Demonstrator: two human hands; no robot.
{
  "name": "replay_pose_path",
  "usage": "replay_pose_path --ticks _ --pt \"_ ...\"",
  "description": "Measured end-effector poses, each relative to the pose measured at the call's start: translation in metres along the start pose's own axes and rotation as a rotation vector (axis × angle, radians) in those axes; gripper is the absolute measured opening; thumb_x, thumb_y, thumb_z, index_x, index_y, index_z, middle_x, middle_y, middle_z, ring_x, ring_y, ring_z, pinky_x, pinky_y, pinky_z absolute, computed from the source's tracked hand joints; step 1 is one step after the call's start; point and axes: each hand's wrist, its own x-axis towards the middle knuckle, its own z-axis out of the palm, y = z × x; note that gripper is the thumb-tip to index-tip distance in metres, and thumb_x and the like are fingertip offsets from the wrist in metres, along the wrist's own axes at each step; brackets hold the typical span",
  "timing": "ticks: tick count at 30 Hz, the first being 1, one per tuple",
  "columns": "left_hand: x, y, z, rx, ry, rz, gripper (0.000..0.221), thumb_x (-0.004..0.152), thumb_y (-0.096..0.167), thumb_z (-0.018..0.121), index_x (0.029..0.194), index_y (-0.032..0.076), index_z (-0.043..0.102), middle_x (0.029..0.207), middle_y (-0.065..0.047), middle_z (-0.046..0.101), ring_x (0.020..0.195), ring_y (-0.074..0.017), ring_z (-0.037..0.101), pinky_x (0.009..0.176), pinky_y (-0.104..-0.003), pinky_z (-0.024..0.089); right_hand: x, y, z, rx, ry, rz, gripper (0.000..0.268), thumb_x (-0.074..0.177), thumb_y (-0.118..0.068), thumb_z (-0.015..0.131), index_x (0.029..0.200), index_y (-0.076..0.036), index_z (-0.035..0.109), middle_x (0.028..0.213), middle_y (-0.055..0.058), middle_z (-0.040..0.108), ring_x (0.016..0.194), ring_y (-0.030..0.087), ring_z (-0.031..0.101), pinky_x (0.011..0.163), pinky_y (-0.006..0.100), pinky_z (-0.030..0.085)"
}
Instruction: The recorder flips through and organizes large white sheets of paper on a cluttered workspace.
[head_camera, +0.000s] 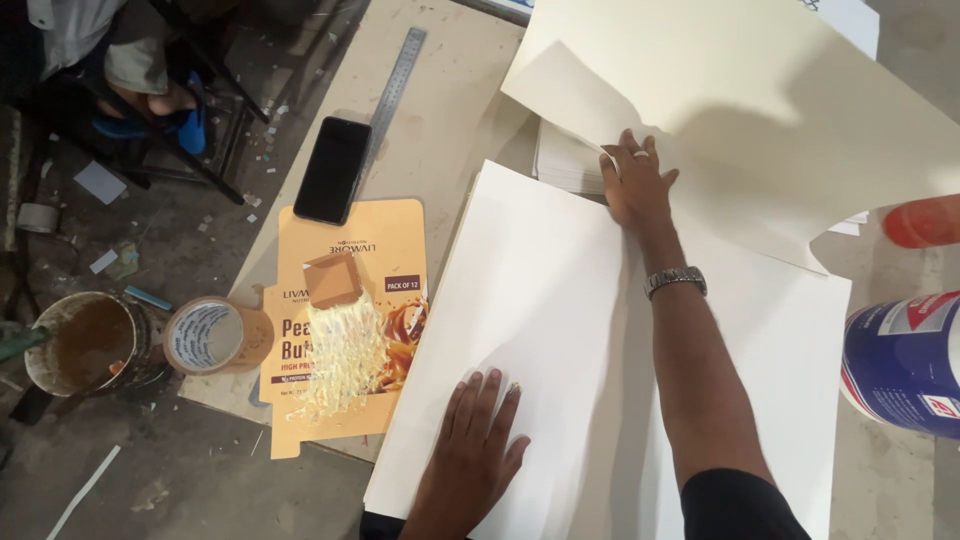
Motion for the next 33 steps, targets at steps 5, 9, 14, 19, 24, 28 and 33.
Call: replay_pose_path --ticks 5,9,14,19,24,28,33 --pt "-0.001 0.000 0.001 0.010 -0.001 0.003 0.070 0.090 0.027 0.074 0.144 -0.004 0.044 0.148 -0.030 0.043 0.140 -0.0470 0.040 0.116 -0.056 0.034 0.002 0.000 0.000 0.019 -0.012 0.000 0.043 0.108 -0.041 0.037 0.140 -0.021 0.055 0.167 0.010 0.029 0.157 0.037 0.013 0.112 0.082 0.004" --pt "0.000 0.000 -0.001 0.008 -0.008 0.007 0.071 0.090 0.028 0.074 0.145 -0.005 0.042 0.148 -0.030 0.042 0.140 -0.0478 0.040 0.116 -0.057 0.033 -0.002 -0.009 -0.007 0.024 -0.060 0.025 0.043 0.107 -0.043 0.038 0.140 -0.023 0.054 0.168 0.011 0.027 0.157 0.036 0.012 0.114 0.080 0.003" --pt "0.000 0.000 0.001 0.021 -0.007 0.008 0.071 0.091 0.028 0.073 0.146 -0.003 0.041 0.149 -0.029 0.042 0.140 -0.0472 0.039 0.117 -0.057 0.033 0.000 -0.008 -0.006 0.023 -0.078 0.050 0.043 0.106 -0.045 0.039 0.139 -0.023 0.055 0.168 0.011 0.026 0.157 0.035 0.011 0.115 0.078 0.002" --pt "-0.002 -0.001 0.004 0.023 -0.015 0.003 0.072 0.092 0.029 0.072 0.147 -0.003 0.039 0.149 -0.030 0.041 0.141 -0.0477 0.038 0.116 -0.057 0.033 0.006 0.003 0.003 0.037 -0.064 0.043 0.048 0.108 -0.043 0.034 0.145 -0.018 0.050 0.167 0.009 0.028 0.157 0.033 0.012 0.114 0.079 0.002" --pt "-0.003 -0.002 0.006 0.030 0.001 0.005 0.071 0.092 0.029 0.072 0.148 -0.003 0.039 0.150 -0.029 0.041 0.141 -0.0470 0.039 0.116 -0.057 0.034 0.006 0.001 0.002 0.024 -0.067 0.055 0.051 0.107 -0.044 0.032 0.147 -0.017 0.049 0.168 0.008 0.028 0.157 0.033 0.012 0.115 0.079 0.003" --pt "-0.005 -0.003 0.008 0.007 0.011 0.000 0.071 0.092 0.029 0.072 0.147 -0.002 0.040 0.150 -0.029 0.041 0.141 -0.0469 0.039 0.116 -0.057 0.034 0.007 0.003 0.003 0.046 -0.064 0.057 0.052 0.107 -0.045 0.032 0.147 -0.016 0.048 0.167 0.008 0.028 0.157 0.033 0.011 0.115 0.077 0.001" --pt "-0.004 -0.004 0.010 0.029 0.007 0.003 0.071 0.092 0.029 0.072 0.147 -0.002 0.040 0.149 -0.029 0.042 0.140 -0.0472 0.040 0.116 -0.057 0.034 0.004 -0.002 -0.001 0.069 -0.064 0.060 0.051 0.107 -0.044 0.033 0.146 -0.015 0.048 0.167 0.009 0.027 0.157 0.033 0.011 0.115 0.077 0.000"
